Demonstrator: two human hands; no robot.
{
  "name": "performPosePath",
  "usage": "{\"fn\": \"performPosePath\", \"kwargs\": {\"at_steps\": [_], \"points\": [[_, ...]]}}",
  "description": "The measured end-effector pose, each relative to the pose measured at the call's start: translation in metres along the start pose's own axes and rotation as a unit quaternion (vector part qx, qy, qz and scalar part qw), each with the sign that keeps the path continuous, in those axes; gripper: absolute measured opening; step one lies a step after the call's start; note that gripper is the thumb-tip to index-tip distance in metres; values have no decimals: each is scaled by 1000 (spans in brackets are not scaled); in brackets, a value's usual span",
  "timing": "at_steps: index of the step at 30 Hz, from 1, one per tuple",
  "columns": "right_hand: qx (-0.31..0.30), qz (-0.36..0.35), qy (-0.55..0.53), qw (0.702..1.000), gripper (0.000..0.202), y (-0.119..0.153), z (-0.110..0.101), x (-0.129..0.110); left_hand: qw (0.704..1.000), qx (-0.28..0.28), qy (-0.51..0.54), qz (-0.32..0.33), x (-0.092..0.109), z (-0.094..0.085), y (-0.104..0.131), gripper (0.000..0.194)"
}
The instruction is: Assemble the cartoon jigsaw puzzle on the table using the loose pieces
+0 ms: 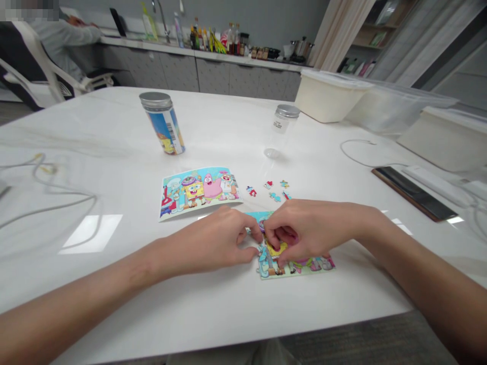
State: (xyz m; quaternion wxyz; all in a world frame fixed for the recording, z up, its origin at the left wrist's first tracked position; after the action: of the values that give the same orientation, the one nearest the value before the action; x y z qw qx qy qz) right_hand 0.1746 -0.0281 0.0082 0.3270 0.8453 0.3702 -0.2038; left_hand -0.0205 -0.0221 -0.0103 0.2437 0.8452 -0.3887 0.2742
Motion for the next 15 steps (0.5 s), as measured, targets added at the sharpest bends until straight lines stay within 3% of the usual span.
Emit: {"fn": "performPosePath", "kwargs": {"at_steps": [15], "points": [[-14,14,9,1000,12,0,-1,-1,997,-6,79,-6,3,2,-4,18]]}}
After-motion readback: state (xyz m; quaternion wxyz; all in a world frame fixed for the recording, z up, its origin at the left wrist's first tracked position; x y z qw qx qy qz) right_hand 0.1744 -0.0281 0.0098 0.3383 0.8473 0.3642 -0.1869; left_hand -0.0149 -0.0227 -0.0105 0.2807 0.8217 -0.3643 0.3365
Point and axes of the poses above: each hand's wrist, its own y-axis away from the middle knuckle, its own z-axis out of the palm, x = y × z, the point moved 1 cm from there along -y, towards the middle knuckle, and after that the axes turned 2 degrees about -x, right-handed, at the moved point
